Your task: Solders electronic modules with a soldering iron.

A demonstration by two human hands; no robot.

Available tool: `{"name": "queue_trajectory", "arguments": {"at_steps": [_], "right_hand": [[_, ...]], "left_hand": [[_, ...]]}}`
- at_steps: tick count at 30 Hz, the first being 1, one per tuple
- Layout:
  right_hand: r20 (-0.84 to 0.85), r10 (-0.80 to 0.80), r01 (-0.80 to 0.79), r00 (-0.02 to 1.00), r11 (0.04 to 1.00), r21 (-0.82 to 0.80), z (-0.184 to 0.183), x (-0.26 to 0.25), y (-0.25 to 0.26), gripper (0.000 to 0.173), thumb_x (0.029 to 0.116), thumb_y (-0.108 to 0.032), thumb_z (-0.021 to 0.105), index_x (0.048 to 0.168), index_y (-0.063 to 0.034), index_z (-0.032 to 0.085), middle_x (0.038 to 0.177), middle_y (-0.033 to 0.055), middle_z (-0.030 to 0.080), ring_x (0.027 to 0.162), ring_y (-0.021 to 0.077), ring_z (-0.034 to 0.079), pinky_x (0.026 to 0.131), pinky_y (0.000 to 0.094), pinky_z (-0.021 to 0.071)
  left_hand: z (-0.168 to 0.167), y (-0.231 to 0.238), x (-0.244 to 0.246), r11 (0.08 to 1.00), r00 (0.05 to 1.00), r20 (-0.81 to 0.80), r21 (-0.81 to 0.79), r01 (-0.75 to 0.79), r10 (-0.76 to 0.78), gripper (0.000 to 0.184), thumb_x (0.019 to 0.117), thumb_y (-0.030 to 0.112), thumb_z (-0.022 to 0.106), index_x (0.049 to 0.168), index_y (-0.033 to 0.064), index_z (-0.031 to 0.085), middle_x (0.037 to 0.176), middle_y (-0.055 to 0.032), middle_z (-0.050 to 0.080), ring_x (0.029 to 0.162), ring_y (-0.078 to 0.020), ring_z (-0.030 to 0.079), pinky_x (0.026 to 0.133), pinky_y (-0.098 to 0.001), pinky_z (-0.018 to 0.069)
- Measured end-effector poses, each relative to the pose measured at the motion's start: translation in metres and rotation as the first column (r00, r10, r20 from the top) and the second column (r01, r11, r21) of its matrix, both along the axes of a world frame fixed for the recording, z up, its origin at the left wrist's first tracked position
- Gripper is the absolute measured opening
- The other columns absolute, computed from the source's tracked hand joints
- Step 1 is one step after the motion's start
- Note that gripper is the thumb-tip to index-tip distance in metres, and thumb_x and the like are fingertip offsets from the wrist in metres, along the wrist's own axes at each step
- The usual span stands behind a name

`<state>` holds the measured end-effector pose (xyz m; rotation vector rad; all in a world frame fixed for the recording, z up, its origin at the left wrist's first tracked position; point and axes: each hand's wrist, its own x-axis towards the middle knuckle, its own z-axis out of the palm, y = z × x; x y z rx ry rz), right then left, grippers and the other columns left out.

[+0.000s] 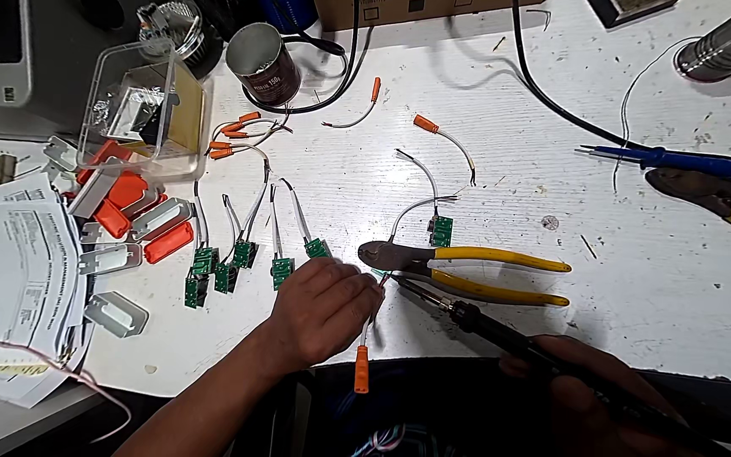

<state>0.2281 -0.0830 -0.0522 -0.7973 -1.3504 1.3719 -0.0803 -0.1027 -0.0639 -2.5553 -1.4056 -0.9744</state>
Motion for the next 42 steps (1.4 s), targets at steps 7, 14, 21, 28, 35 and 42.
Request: {"name": "queue_trajectory", "arguments": {"at_steps": [7, 14, 21, 28, 35, 42], "right_hand": [[-0.011, -0.019, 0.019, 1.0, 1.0, 0.012, -0.001, 0.0, 0.0, 0.025, 0.1031, -0.029, 0.063, 0.123, -0.0172, 0.072, 0.105, -0.0034, 0.076, 0.089, 0.009, 0.074, 0.077, 0.0221, 0.0625], [-0.031, -0.023, 0.023, 0.999, 1.0, 0.005, -0.002, 0.002, -0.001, 0.025, 0.1032, -0.029, 0.062, 0.123, -0.0163, 0.072, 0.106, -0.0021, 0.076, 0.089, 0.0101, 0.074, 0.077, 0.0229, 0.0625], [-0.055, -0.024, 0.024, 0.998, 1.0, 0.0, -0.004, 0.002, 0.001, 0.026, 0.1035, -0.031, 0.062, 0.121, -0.0161, 0.072, 0.104, -0.0017, 0.076, 0.088, 0.0099, 0.073, 0.076, 0.0223, 0.0621], [-0.133, 0.047, -0.043, 0.99, 0.999, 0.033, -0.001, 0.008, 0.004, 0.029, 0.104, -0.033, 0.06, 0.125, -0.017, 0.071, 0.108, 0.0, 0.075, 0.091, 0.0121, 0.073, 0.076, 0.0244, 0.0622], [0.393, -0.059, -0.152, 0.918, 0.862, 0.484, 0.013, 0.011, 0.031, 0.028, 0.1097, -0.024, 0.045, 0.134, -0.0239, 0.059, 0.119, -0.002, 0.073, 0.112, 0.0139, 0.069, 0.094, 0.0312, 0.0566], [0.614, -0.311, -0.212, 0.725, 0.748, 0.629, -0.011, -0.016, 0.064, 0.041, 0.0973, -0.037, 0.07, 0.133, -0.0195, 0.059, 0.14, 0.0117, 0.062, 0.13, 0.0279, 0.057, 0.103, 0.048, 0.0448]], "left_hand": [[0.0, 0.0, 0.0, 1.0, 1.0, 0.001, 0.002, -0.004, 0.004, 0.011, 0.0973, 0.014, 0.068, 0.103, 0.0066, 0.072, 0.098, -0.0095, 0.077, 0.092, -0.0224, 0.072, 0.084, -0.0353, 0.0556], [-0.001, 0.0, 0.0, 1.0, 1.0, 0.002, 0.002, -0.005, 0.005, 0.01, 0.0967, 0.014, 0.069, 0.103, 0.007, 0.073, 0.097, -0.0092, 0.077, 0.092, -0.0219, 0.072, 0.084, -0.0356, 0.0562], [-0.001, 0.001, 0.0, 1.0, 1.0, 0.002, 0.005, -0.001, 0.001, 0.01, 0.0968, 0.014, 0.068, 0.103, 0.0068, 0.073, 0.098, -0.0094, 0.077, 0.092, -0.0222, 0.072, 0.084, -0.0352, 0.056], [-0.001, 0.0, 0.0, 1.0, 1.0, 0.004, -0.005, -0.003, 0.003, 0.011, 0.0967, 0.014, 0.068, 0.103, 0.007, 0.073, 0.098, -0.0095, 0.077, 0.092, -0.0221, 0.072, 0.085, -0.0353, 0.056], [-0.001, 0.001, 0.0, 1.0, 1.0, 0.013, -0.01, 0.006, -0.006, 0.011, 0.0977, 0.014, 0.067, 0.104, 0.007, 0.073, 0.099, -0.0097, 0.077, 0.093, -0.0227, 0.072, 0.085, -0.0359, 0.0559], [-0.002, 0.001, -0.001, 1.0, 1.0, 0.014, 0.006, -0.006, 0.006, 0.011, 0.0965, 0.015, 0.069, 0.103, 0.0076, 0.072, 0.1, -0.009, 0.077, 0.093, -0.0216, 0.072, 0.084, -0.0349, 0.0563]]}}
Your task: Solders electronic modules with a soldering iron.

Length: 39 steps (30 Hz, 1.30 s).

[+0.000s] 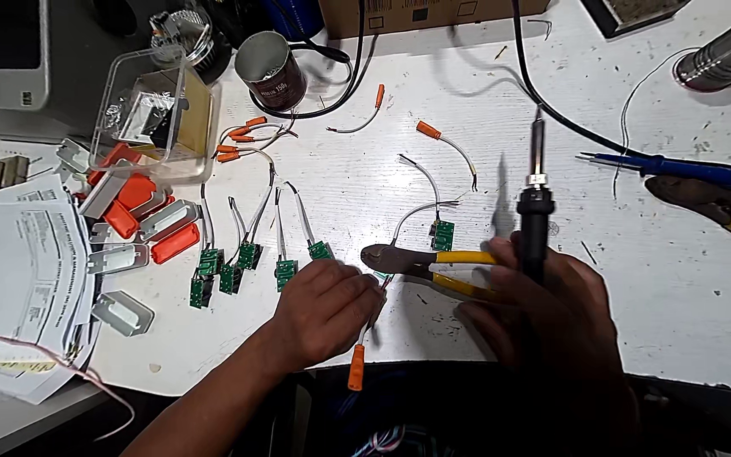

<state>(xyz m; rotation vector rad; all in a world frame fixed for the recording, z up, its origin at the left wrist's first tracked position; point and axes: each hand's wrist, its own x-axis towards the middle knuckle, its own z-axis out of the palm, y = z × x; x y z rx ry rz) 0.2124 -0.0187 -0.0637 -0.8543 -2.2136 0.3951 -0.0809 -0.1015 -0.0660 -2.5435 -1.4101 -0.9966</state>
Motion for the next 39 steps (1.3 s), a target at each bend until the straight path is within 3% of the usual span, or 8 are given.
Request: {"name": "queue_trajectory", "arguments": {"at_steps": [10, 39], "right_hand": [[0.046, 0.005, -0.002, 0.999, 0.999, -0.043, -0.0009, -0.0006, 0.0014, 0.035, 0.1, -0.033, 0.067, 0.127, -0.0125, 0.063, 0.134, 0.014, 0.066, 0.126, 0.0263, 0.061, 0.107, 0.0472, 0.0446], [0.073, 0.02, -0.02, 0.997, 1.0, -0.011, -0.0007, -0.0003, 0.007, 0.031, 0.0999, -0.032, 0.066, 0.123, -0.0105, 0.067, 0.129, 0.0163, 0.068, 0.119, 0.0287, 0.064, 0.104, 0.0483, 0.0473]], "left_hand": [[0.0003, -0.0005, -0.0022, 1.0, 1.0, 0.025, -0.017, -0.017, 0.018, 0.011, 0.0958, 0.016, 0.069, 0.103, 0.008, 0.072, 0.099, -0.0083, 0.076, 0.093, -0.0209, 0.071, 0.086, -0.0353, 0.0551], [-0.0011, 0.001, -0.0022, 0.999, 1.0, 0.031, -0.034, -0.006, 0.007, 0.01, 0.0956, 0.016, 0.07, 0.102, 0.0091, 0.074, 0.097, -0.0071, 0.075, 0.094, -0.0221, 0.069, 0.087, -0.0374, 0.0533]]}}
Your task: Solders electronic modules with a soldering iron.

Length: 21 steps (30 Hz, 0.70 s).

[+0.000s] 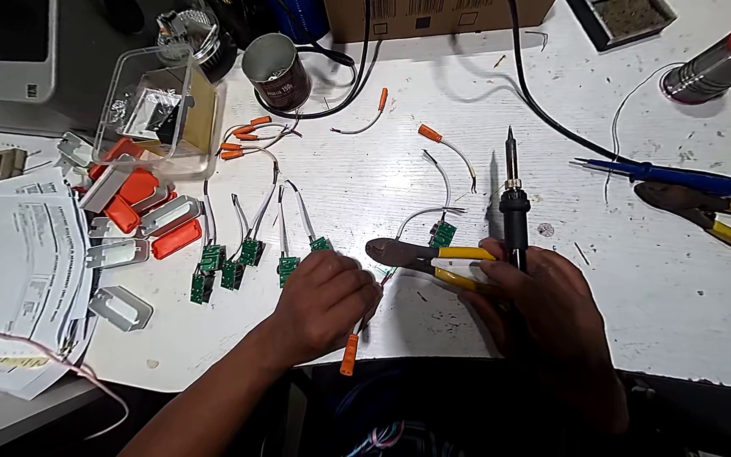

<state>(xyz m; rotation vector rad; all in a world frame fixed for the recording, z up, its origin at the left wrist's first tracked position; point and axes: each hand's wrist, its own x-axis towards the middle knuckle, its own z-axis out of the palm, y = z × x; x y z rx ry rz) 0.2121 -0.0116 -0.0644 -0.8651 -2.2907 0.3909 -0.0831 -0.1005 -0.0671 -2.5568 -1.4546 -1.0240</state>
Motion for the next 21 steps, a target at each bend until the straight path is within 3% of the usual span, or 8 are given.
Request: {"name": "queue_trajectory", "arguments": {"at_steps": [6, 11, 17, 19, 21], "right_hand": [[-0.034, -0.014, 0.014, 0.999, 1.0, 0.002, -0.0022, 0.0013, 0.0024, 0.035, 0.0982, -0.034, 0.069, 0.125, -0.0122, 0.065, 0.127, 0.015, 0.069, 0.117, 0.0285, 0.065, 0.104, 0.0499, 0.0476], [0.005, -0.057, 0.057, 0.998, 0.997, 0.049, -0.0032, 0.0049, 0.0046, 0.04, 0.0966, -0.039, 0.071, 0.121, -0.0072, 0.068, 0.121, 0.0189, 0.071, 0.113, 0.0307, 0.067, 0.102, 0.0473, 0.0501], [0.038, -0.189, 0.184, 0.981, 0.978, 0.094, -0.0011, 0.0046, 0.0068, 0.039, 0.0969, -0.036, 0.069, 0.12, -0.0042, 0.07, 0.12, 0.0199, 0.07, 0.113, 0.0311, 0.066, 0.099, 0.0462, 0.0489], [-0.001, -0.205, 0.204, 0.979, 0.974, 0.094, 0.0005, 0.0056, 0.0068, 0.04, 0.0982, -0.036, 0.067, 0.122, -0.0033, 0.069, 0.12, 0.0206, 0.07, 0.115, 0.0307, 0.064, 0.102, 0.045, 0.0475], [-0.075, -0.163, 0.169, 0.984, 0.982, 0.088, 0.0015, 0.0067, 0.0054, 0.039, 0.0984, -0.035, 0.067, 0.126, -0.0066, 0.064, 0.126, 0.0188, 0.067, 0.123, 0.0277, 0.06, 0.107, 0.0425, 0.0451]], "left_hand": [[0.0002, 0.0017, 0.0022, 1.0, 1.0, 0.02, -0.002, -0.006, 0.006, 0.011, 0.0972, 0.017, 0.068, 0.101, 0.009, 0.074, 0.096, -0.007, 0.075, 0.093, -0.0215, 0.069, 0.087, -0.037, 0.0534], [0.0004, 0.0032, 0.0037, 1.0, 0.998, 0.061, 0.01, -0.004, 0.003, 0.01, 0.098, 0.015, 0.066, 0.101, 0.008, 0.073, 0.097, -0.0069, 0.076, 0.092, -0.0205, 0.069, 0.087, -0.0366, 0.0534], [0.001, 0.0063, 0.0048, 1.0, 0.994, 0.111, 0.003, -0.017, 0.017, 0.013, 0.0995, 0.017, 0.062, 0.095, 0.0103, 0.072, 0.096, -0.0045, 0.075, 0.095, -0.0184, 0.069, 0.088, -0.036, 0.0525], [0.0014, 0.0066, 0.0063, 0.997, 0.992, 0.096, 0.016, -0.078, 0.076, 0.019, 0.1001, 0.023, 0.06, 0.094, 0.0093, 0.073, 0.096, -0.0049, 0.075, 0.095, -0.0188, 0.069, 0.088, -0.0374, 0.0524], [0.0039, 0.0073, 0.0091, 0.981, 0.98, 0.062, 0.011, -0.192, 0.191, 0.033, 0.0979, 0.04, 0.063, 0.096, 0.0098, 0.074, 0.097, -0.0046, 0.075, 0.096, -0.0197, 0.068, 0.092, -0.0409, 0.0511]]}}
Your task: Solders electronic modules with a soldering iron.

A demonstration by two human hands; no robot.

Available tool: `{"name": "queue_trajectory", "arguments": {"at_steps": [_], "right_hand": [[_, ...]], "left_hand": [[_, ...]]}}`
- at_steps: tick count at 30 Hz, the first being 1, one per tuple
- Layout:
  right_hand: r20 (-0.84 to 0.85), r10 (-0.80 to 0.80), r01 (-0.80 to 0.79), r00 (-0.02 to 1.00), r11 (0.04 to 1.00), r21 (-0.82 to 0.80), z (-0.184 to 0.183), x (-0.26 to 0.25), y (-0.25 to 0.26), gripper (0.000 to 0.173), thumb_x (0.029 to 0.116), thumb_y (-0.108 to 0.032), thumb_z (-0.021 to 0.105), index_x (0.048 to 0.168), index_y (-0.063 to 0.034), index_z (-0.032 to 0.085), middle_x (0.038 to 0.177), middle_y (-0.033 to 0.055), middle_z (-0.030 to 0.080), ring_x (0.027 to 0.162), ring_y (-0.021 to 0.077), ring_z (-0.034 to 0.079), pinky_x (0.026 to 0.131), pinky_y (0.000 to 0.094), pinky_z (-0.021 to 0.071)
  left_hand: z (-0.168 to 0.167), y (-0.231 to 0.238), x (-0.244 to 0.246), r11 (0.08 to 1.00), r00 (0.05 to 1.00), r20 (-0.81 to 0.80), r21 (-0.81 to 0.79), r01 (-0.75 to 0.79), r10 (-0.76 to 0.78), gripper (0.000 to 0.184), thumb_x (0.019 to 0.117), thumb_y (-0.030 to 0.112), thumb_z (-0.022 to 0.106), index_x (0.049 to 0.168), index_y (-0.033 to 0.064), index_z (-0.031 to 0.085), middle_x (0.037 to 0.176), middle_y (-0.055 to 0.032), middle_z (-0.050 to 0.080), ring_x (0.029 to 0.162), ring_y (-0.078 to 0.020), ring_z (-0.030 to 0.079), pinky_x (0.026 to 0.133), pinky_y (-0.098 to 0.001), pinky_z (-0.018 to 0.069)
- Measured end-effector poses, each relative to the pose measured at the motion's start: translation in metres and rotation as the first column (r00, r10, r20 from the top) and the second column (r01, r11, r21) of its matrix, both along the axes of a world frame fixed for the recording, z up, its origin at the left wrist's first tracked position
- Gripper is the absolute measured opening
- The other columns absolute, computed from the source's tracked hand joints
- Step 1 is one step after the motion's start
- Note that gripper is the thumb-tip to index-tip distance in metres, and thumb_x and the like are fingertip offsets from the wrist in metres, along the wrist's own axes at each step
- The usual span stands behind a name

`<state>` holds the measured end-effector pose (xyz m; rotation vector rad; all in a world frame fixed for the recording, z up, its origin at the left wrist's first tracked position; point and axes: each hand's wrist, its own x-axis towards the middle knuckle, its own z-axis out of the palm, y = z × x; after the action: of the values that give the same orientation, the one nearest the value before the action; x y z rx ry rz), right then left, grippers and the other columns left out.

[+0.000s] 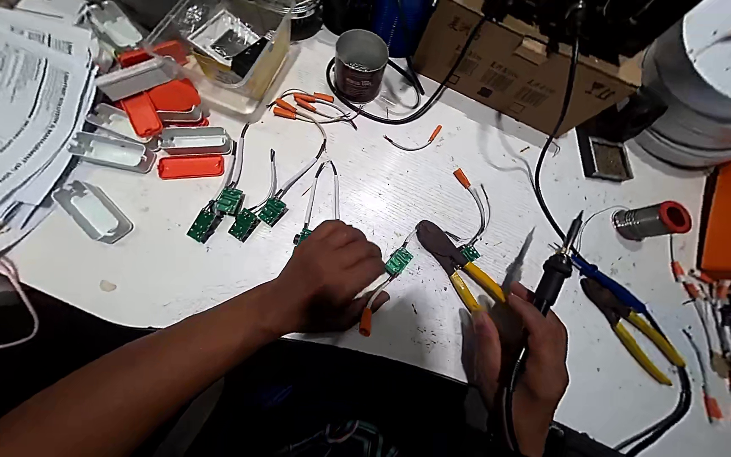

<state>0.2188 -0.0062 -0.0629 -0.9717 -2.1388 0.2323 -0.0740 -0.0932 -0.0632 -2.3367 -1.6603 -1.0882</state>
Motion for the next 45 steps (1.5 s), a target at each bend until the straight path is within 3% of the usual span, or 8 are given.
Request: {"name": "queue_trajectory", "arguments": {"at_steps": [3, 8, 15, 22, 28, 34, 39, 45], "right_hand": [[-0.052, 0.095, -0.094, 0.994, 0.995, 0.027, 0.001, -0.001, -0.004, 0.036, 0.098, -0.032, 0.068, 0.13, -0.0181, 0.059, 0.134, 0.0101, 0.064, 0.13, 0.0226, 0.057, 0.109, 0.041, 0.0449], [-0.063, 0.239, -0.238, 0.969, 0.971, 0.023, 0.0, -0.011, -0.005, 0.029, 0.0988, -0.028, 0.066, 0.125, -0.017, 0.064, 0.13, 0.0099, 0.066, 0.127, 0.0215, 0.059, 0.106, 0.0382, 0.0491], [-0.185, 0.401, -0.406, 0.897, 0.914, 0.01, 0.033, -0.036, 0.014, 0.028, 0.0994, -0.025, 0.068, 0.125, -0.015, 0.063, 0.133, 0.0086, 0.066, 0.127, 0.0201, 0.061, 0.105, 0.0345, 0.0522], [-0.212, 0.575, -0.6, 0.791, 0.796, -0.079, 0.068, -0.083, 0.074, 0.046, 0.0901, -0.03, 0.078, 0.126, -0.0037, 0.067, 0.129, 0.0161, 0.068, 0.122, 0.0211, 0.063, 0.098, 0.0348, 0.0545], [-0.583, 0.418, -0.611, 0.697, 0.772, -0.175, 0.058, -0.119, 0.086, 0.021, 0.0921, -0.007, 0.072, 0.111, 0.0021, 0.069, 0.107, 0.0085, 0.074, 0.095, 0.0119, 0.069, 0.08, 0.0261, 0.0588], [-0.765, 0.259, -0.547, 0.59, 0.825, -0.143, 0.05, -0.108, 0.084, 0.033, 0.0983, -0.012, 0.066, 0.126, 0.0053, 0.058, 0.127, 0.0183, 0.067, 0.092, 0.0182, 0.072, 0.069, 0.0274, 0.0608], [-0.732, 0.303, -0.551, 0.61, 0.826, -0.118, 0.054, -0.097, 0.089, 0.031, 0.0955, -0.001, 0.063, 0.126, 0.0016, 0.057, 0.129, 0.019, 0.067, 0.102, 0.0237, 0.072, 0.077, 0.0318, 0.0622], [-0.556, 0.428, -0.474, 0.713, 0.878, 0.068, 0.042, -0.096, 0.095, 0.029, 0.0952, -0.002, 0.066, 0.122, -0.0138, 0.062, 0.123, 0.0106, 0.071, 0.108, 0.0197, 0.071, 0.087, 0.0312, 0.0611]], "left_hand": [[0.001, 0.004, 0.006, 0.993, 0.992, -0.044, 0.0, -0.118, 0.118, 0.05, 0.0946, 0.06, 0.061, 0.092, 0.0119, 0.073, 0.088, -0.0042, 0.071, 0.09, -0.0215, 0.065, 0.09, -0.0446, 0.0471], [-0.003, 0.006, 0.008, 0.993, 0.99, -0.081, 0.013, -0.119, 0.119, 0.028, 0.1017, 0.026, 0.058, 0.083, 0.0108, 0.072, 0.074, -0.0021, 0.068, 0.079, -0.019, 0.065, 0.097, -0.0453, 0.0444], [0.028, 0.001, 0.004, 0.992, 0.928, 0.349, -0.028, -0.126, 0.128, 0.022, 0.1012, 0.028, 0.064, 0.091, 0.0121, 0.075, 0.084, 0.0008, 0.074, 0.085, -0.0089, 0.067, 0.094, -0.036, 0.0479], [0.074, 0.039, -0.002, 0.985, 0.871, 0.477, 0.054, -0.166, 0.121, 0.018, 0.0988, 0.026, 0.068, 0.091, 0.0108, 0.075, 0.085, 0.0037, 0.073, 0.085, -0.0047, 0.067, 0.086, -0.0296, 0.0535], [0.101, 0.076, -0.005, 0.998, 0.406, 0.914, -0.028, 0.059, 0.001, 0.009, 0.0948, 0.009, 0.071, 0.087, 0.0053, 0.072, 0.079, -0.0014, 0.073, 0.074, -0.0099, 0.069, 0.075, -0.0271, 0.0594], [0.059, 0.085, 0.012, 0.917, 0.096, 0.995, -0.048, 0.397, 0.011, 0.013, 0.1, 0.014, 0.065, 0.092, 0.0058, 0.072, 0.083, -0.0046, 0.075, 0.078, -0.012, 0.072, 0.082, -0.0303, 0.0601], [0.045, 0.08, 0.021, 0.899, 0.122, 0.991, 0.002, 0.439, -0.062, 0.011, 0.0985, 0.015, 0.069, 0.096, 0.0054, 0.073, 0.09, -0.0043, 0.077, 0.084, -0.011, 0.073, 0.083, -0.029, 0.06], [0.046, 0.077, 0.029, 0.959, 0.43, 0.891, 0.02, 0.283, -0.145, 0.013, 0.0973, 0.014, 0.071, 0.096, 0.0015, 0.073, 0.096, -0.005, 0.074, 0.094, -0.0114, 0.071, 0.086, -0.029, 0.0596]]}}
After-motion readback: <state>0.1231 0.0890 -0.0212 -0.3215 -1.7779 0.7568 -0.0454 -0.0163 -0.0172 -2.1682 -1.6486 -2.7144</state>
